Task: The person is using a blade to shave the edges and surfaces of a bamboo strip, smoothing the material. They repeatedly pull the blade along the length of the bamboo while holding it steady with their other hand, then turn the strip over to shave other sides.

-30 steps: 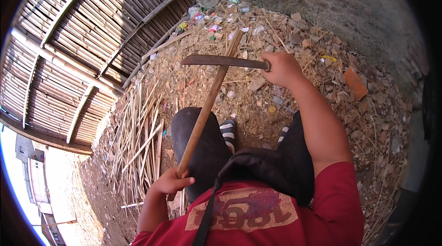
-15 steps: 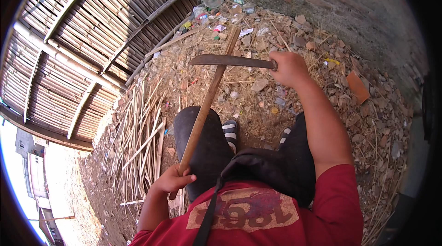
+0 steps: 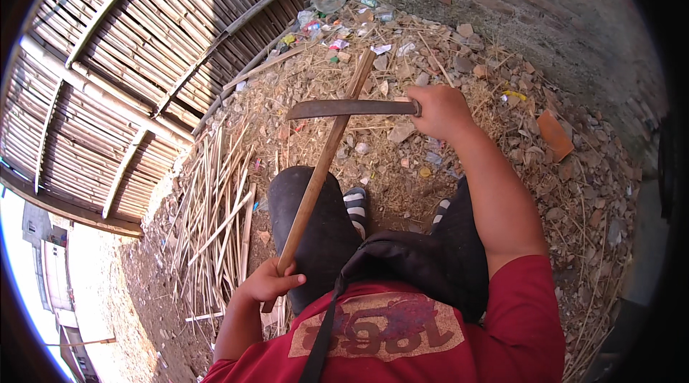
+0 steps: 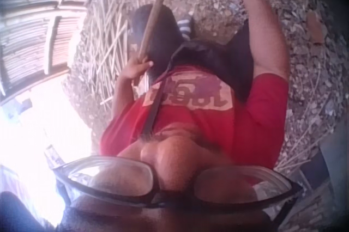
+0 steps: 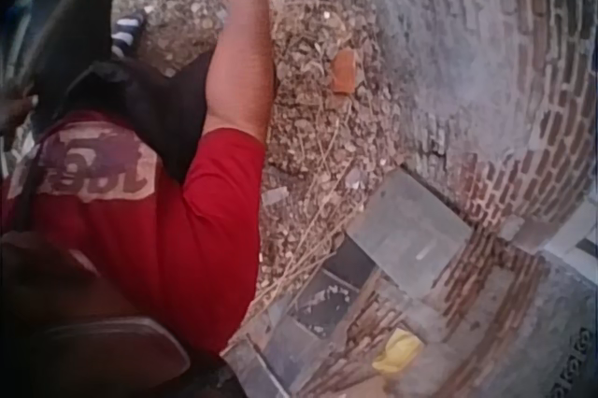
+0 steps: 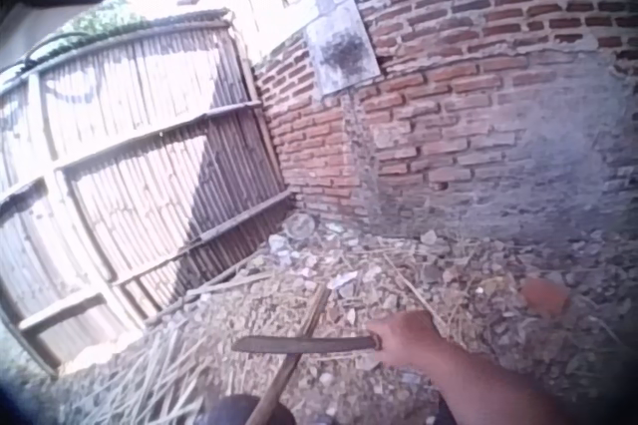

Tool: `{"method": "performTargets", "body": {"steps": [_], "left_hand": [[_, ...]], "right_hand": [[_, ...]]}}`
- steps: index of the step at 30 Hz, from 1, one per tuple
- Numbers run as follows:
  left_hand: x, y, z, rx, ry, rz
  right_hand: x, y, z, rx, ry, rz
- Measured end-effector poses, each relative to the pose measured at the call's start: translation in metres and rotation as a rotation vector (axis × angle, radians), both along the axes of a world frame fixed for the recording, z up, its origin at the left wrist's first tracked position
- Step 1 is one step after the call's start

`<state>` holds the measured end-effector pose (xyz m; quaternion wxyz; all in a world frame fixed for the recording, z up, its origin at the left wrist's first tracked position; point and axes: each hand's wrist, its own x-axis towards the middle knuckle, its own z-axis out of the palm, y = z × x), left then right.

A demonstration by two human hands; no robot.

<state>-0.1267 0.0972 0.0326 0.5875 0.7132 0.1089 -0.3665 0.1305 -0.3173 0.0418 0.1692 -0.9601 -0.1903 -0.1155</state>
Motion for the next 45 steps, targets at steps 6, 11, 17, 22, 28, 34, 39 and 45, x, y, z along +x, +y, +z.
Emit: {"method": "performTargets", "body": {"steps": [6,11,17,22,28,34,39,45], "left_hand": [[0.000,0.003,0.002,0.132,-0.082,-0.042],[0.002,-0.002,0.007,0.179,-0.058,-0.050],[-0.002,0.005,0.007,0.132,-0.064,-0.055],[-0.003,0.012,0.000,0.134,-0.065,-0.082],[0.001,0.003,0.009,0.150,-0.067,-0.075],[0.020,0.006,0.006,0.140,-0.242,-0.136],[0.050,0.002,0.022,-0.076,-0.437,0.073],[0.136,-0.024,0.064,-0.345,-0.733,0.664]], "right_hand": [[0.006,-0.010,0.004,0.163,0.149,-0.228],[0.001,-0.007,0.002,0.042,0.065,-0.065],[0.005,-0.012,0.006,0.201,0.175,-0.215],[0.007,-0.025,0.001,0.347,0.164,-0.293],[0.018,-0.034,-0.017,0.552,0.111,-0.322],[0.028,-0.039,-0.023,0.724,0.124,-0.314],[0.020,-0.043,-0.012,0.868,0.162,-0.302],[0.026,-0.044,-0.017,0.969,0.148,-0.373]]}}
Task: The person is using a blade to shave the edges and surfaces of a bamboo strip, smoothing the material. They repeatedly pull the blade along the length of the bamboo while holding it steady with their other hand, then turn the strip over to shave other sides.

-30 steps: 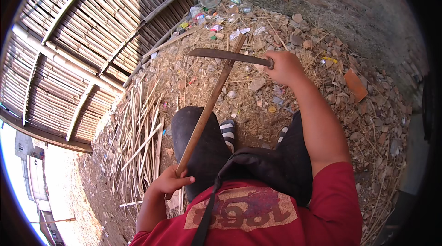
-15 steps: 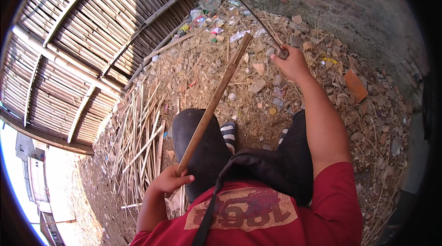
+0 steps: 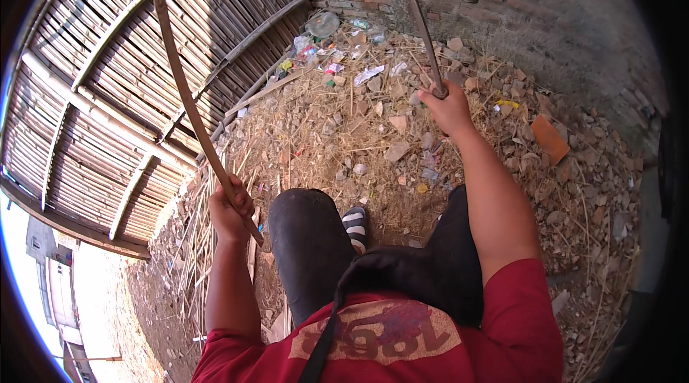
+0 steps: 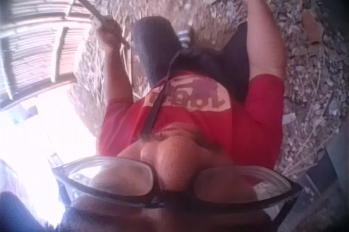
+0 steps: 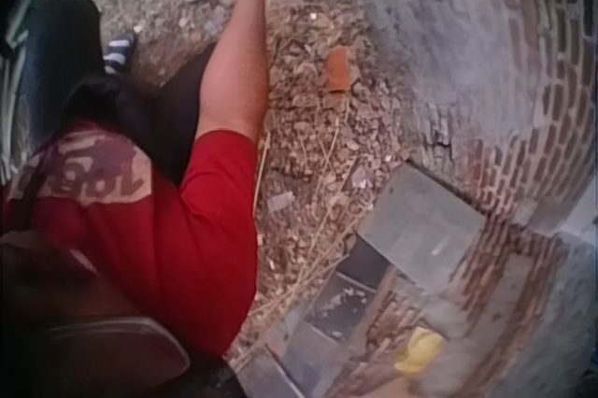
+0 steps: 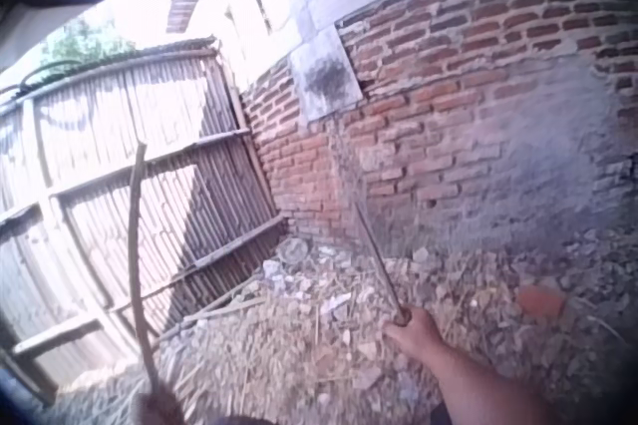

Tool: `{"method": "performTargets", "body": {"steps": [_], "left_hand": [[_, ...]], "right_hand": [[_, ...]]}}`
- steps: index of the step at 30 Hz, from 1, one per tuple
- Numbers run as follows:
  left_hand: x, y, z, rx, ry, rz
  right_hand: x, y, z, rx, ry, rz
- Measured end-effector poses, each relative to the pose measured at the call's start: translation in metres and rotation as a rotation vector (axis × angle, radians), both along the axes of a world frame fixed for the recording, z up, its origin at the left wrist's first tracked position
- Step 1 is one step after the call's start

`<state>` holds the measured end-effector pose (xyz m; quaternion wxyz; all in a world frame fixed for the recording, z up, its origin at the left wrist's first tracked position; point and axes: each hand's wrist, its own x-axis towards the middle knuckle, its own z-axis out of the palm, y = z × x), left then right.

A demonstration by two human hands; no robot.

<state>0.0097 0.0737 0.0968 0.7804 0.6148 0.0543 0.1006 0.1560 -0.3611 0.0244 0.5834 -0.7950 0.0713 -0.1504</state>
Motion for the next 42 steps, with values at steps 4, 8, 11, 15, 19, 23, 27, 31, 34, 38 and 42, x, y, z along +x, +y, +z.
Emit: {"method": "performTargets", "body": {"steps": [4,8,11,15,19,23,27,31,34,38,42], "left_hand": [[0.057,-0.037,0.018,0.019,-0.202,0.167],[0.103,-0.077,0.005,0.283,-0.390,0.049],[0.116,-0.125,-0.005,0.380,-0.274,0.057],[0.126,-0.153,-0.030,0.383,-0.192,-0.006],[0.124,-0.169,-0.042,0.363,-0.178,-0.060],[0.123,-0.173,-0.040,0.350,-0.178,-0.103],[0.125,-0.167,-0.034,0.325,-0.172,-0.122],[0.122,-0.166,-0.027,0.275,-0.172,-0.127],[0.123,-0.160,-0.027,0.310,-0.134,-0.146],[0.120,-0.157,-0.027,0.334,-0.121,-0.182],[0.118,-0.154,-0.025,0.367,-0.022,-0.183]], "right_hand": [[-0.003,0.009,0.005,0.083,0.050,0.057],[-0.003,0.013,0.005,0.091,0.052,0.134],[-0.014,0.020,0.013,0.209,0.044,0.206],[-0.018,0.030,0.016,0.241,0.052,0.353],[-0.027,0.034,0.026,0.222,0.163,0.439],[-0.026,0.033,0.025,0.167,0.207,0.519],[-0.027,0.035,0.026,0.156,0.241,0.566],[-0.027,0.033,0.025,0.202,0.257,0.587],[-0.031,0.028,0.032,0.236,0.236,0.615],[-0.029,0.014,0.030,0.270,0.227,0.728],[-0.032,0.008,0.036,0.330,0.207,0.762]]}}
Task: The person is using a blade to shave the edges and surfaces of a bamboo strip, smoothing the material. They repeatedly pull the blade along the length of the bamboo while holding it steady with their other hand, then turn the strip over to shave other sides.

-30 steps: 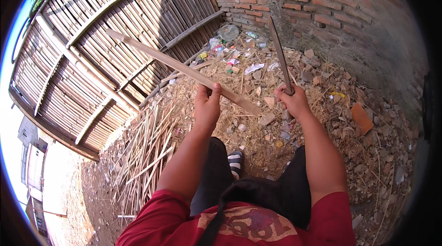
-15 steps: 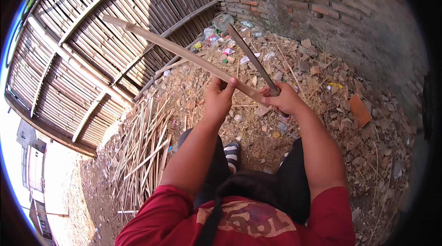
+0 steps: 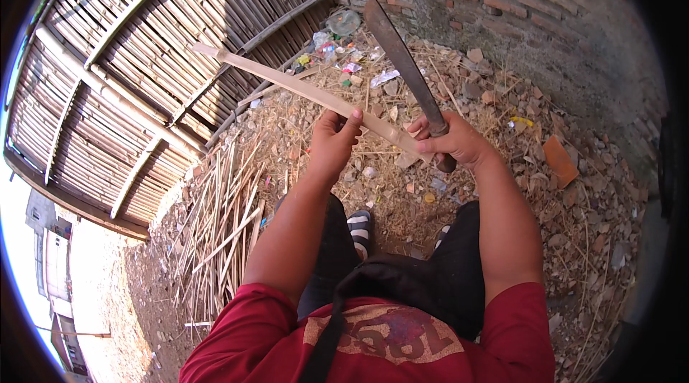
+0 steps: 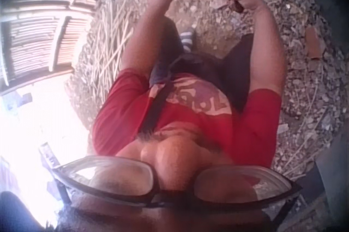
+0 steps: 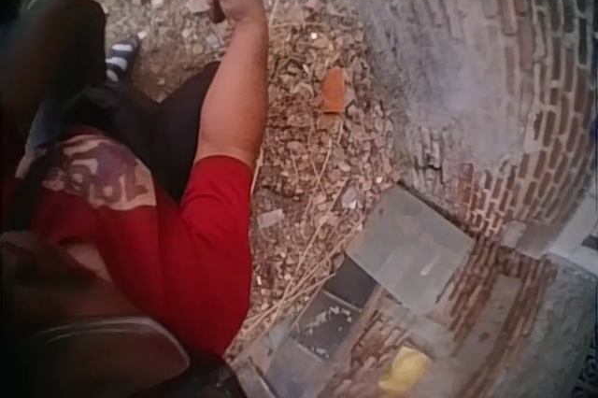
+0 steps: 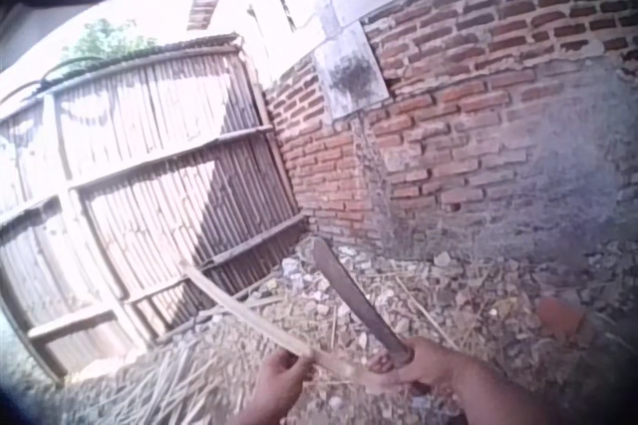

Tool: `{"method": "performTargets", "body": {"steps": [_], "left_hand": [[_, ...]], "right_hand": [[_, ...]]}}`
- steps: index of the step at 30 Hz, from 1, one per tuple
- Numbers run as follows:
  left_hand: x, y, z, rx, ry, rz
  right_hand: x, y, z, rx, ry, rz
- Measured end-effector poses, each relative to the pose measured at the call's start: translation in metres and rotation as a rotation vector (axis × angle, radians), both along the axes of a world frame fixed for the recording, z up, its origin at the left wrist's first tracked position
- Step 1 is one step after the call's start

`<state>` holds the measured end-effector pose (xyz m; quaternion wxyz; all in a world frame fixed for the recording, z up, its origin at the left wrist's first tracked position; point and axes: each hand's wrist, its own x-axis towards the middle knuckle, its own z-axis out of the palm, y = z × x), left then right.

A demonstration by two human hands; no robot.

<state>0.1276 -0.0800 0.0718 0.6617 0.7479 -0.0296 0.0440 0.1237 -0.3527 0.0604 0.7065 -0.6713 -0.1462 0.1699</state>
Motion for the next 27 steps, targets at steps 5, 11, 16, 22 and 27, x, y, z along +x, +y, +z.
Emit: {"method": "performTargets", "body": {"steps": [5,11,16,22,27], "left_hand": [[-0.024,0.049,0.012,0.618,0.001,0.000],[-0.040,0.156,0.018,1.176,-0.764,0.425],[-0.048,0.216,0.069,1.482,-0.726,0.360],[-0.039,0.260,0.109,1.653,-0.613,0.250],[-0.038,0.268,0.100,1.647,-0.418,0.007]], "right_hand": [[0.002,-0.019,-0.005,0.003,-0.015,-0.031],[0.003,-0.036,-0.002,-0.040,0.006,0.001],[-0.001,-0.042,0.006,-0.024,0.015,0.038],[0.001,-0.046,0.006,0.034,0.091,0.119],[-0.002,-0.045,0.010,0.009,0.099,0.141]]}}
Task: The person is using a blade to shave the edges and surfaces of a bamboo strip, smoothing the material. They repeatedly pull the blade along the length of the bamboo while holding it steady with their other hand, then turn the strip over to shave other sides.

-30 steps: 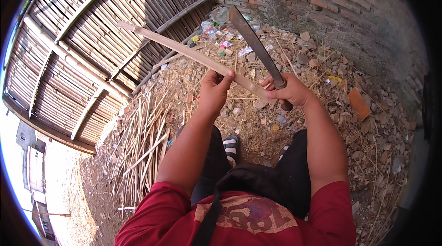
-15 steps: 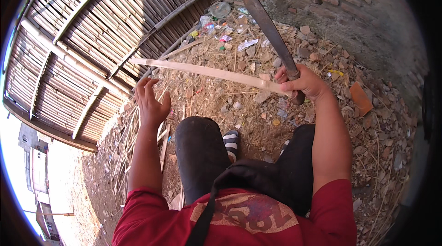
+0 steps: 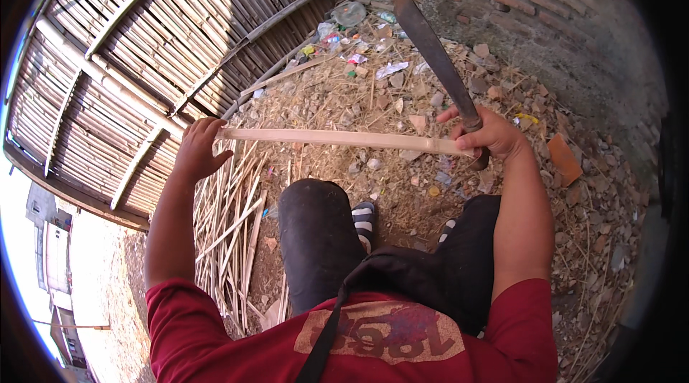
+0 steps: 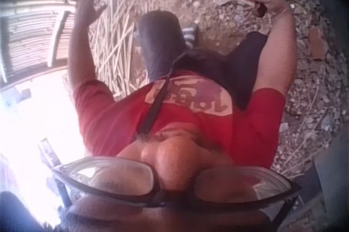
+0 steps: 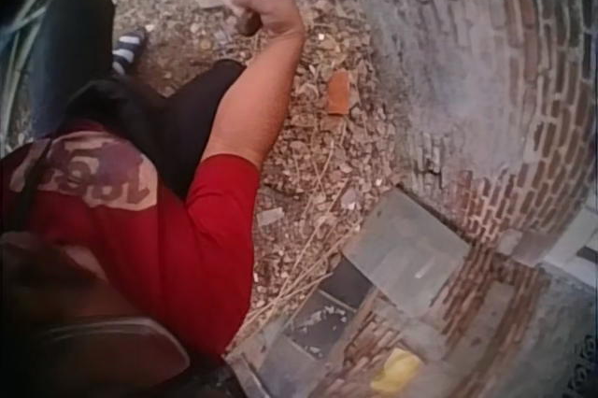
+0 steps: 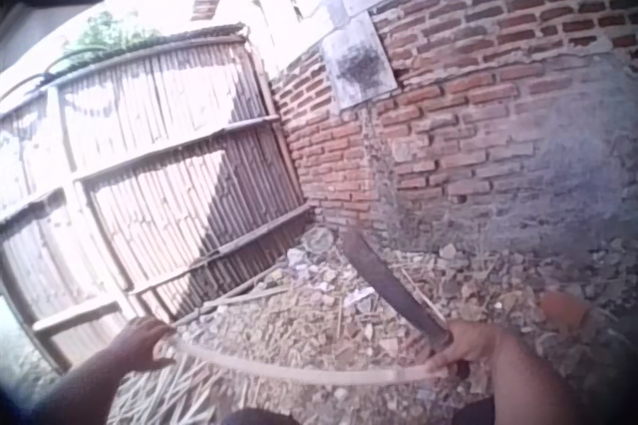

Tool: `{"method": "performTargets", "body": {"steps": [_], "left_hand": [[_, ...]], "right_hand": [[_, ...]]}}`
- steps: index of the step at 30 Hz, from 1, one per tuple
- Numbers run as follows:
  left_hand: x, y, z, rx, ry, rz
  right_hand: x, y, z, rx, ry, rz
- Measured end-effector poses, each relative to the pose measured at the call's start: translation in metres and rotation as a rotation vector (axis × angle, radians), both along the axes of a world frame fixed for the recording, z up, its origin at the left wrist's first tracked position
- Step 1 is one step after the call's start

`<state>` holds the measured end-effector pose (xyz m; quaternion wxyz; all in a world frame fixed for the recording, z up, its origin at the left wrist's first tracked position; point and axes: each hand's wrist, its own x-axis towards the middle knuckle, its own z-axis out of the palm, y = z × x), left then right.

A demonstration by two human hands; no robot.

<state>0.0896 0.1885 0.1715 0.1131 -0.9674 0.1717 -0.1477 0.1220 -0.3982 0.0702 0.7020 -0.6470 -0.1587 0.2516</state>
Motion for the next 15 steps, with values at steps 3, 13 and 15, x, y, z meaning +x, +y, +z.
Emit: {"method": "performTargets", "body": {"steps": [3,13,15], "left_hand": [[-0.001,-0.005,-0.015,-0.011,0.072,-0.044],[-0.008,-0.012,-0.044,-0.095,0.160,0.109],[-0.022,-0.017,-0.053,-0.128,0.202,0.195]], "right_hand": [[0.002,0.001,-0.003,0.004,-0.021,0.021],[0.012,-0.007,-0.021,-0.033,-0.003,-0.294],[0.017,-0.010,-0.024,-0.088,-0.017,-0.458]]}}
